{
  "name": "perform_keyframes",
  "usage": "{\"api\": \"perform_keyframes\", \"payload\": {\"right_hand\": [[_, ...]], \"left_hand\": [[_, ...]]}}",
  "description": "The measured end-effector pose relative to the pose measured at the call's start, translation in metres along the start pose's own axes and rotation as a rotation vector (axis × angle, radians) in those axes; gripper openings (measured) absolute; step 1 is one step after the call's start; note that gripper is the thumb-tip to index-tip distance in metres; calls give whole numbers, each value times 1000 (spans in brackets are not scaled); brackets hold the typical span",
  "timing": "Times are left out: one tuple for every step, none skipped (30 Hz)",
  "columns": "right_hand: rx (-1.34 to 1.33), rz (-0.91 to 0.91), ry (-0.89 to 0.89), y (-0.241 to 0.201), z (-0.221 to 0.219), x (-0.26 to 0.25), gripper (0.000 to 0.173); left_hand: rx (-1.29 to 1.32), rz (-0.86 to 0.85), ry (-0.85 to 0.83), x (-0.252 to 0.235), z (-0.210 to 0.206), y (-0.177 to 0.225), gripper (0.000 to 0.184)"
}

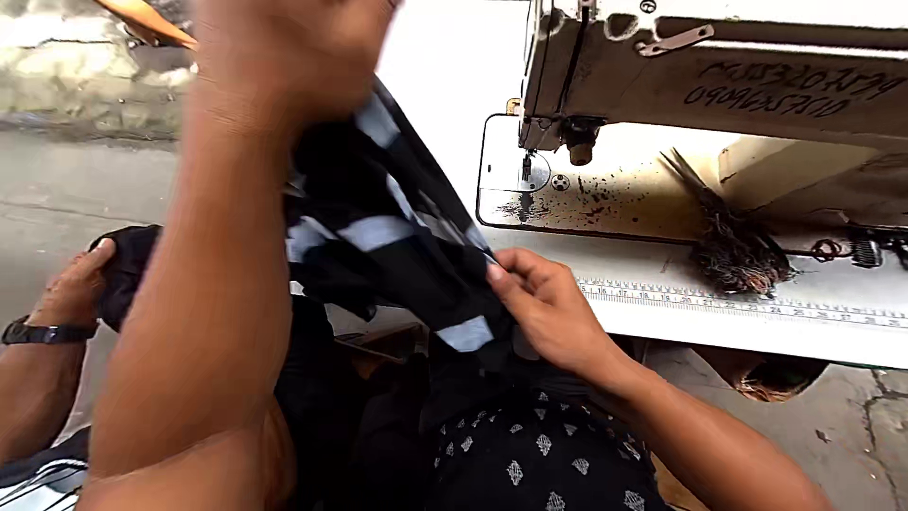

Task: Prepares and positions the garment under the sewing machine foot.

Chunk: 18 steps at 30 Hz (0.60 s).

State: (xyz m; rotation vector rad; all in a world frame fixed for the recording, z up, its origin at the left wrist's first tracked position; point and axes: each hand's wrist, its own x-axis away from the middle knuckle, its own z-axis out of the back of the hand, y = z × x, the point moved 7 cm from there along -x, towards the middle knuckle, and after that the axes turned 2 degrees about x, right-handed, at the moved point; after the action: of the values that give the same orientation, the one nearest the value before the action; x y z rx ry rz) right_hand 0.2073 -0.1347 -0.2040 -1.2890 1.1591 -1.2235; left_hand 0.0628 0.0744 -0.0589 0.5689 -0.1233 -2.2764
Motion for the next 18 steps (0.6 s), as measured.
{"api": "perform_keyframes", "payload": {"right_hand": [[61, -63, 34, 16, 15, 10, 18], [157, -103, 53, 28, 27, 20, 19], [296, -107, 79, 34, 37, 29, 21], [471, -64, 125, 36, 45, 35, 24], [649, 15, 187, 32, 53, 37, 28], [777, 106, 247, 27, 60, 37, 29], [841, 189, 284, 21, 65, 34, 28], [850, 256, 296, 15, 67, 28, 26], [834, 309, 286, 9, 64, 20, 22], [819, 352, 267, 5, 58, 11, 19], [816, 388, 251, 3, 49, -1, 17], [834, 413, 242, 1, 41, -13, 17], [866, 421, 230, 2, 33, -25, 18], [912, 403, 212, 4, 26, -36, 20], [956, 359, 184, 8, 21, -46, 24], [989, 305, 143, 14, 18, -54, 25], [1003, 259, 113, 18, 17, -59, 24], [981, 233, 110, 22, 19, -62, 22]], "left_hand": [[88, 13, -156, -3, -33, 21, 41], [175, 57, -278, 0, -71, 28, 40], [250, 104, -366, 7, -108, 26, 40], [297, 133, -425, 13, -139, 21, 39], [323, 143, -446, 17, -159, 17, 38], [341, 135, -427, 20, -168, 13, 36], [357, 108, -367, 23, -166, 12, 34], [371, 70, -285, 24, -156, 12, 31], [381, 35, -210, 27, -139, 13, 30], [373, 10, -146, 31, -120, 13, 28], [353, -9, -110, 37, -101, 15, 27], [342, -25, -113, 44, -87, 18, 24], [328, -26, -151, 54, -80, 23, 21], [297, 0, -205, 63, -81, 27, 18], [256, 40, -248, 73, -88, 30, 17], [212, 90, -273, 82, -98, 32, 18], [168, 139, -286, 90, -110, 33, 24], [129, 179, -294, 96, -121, 33, 31]]}}
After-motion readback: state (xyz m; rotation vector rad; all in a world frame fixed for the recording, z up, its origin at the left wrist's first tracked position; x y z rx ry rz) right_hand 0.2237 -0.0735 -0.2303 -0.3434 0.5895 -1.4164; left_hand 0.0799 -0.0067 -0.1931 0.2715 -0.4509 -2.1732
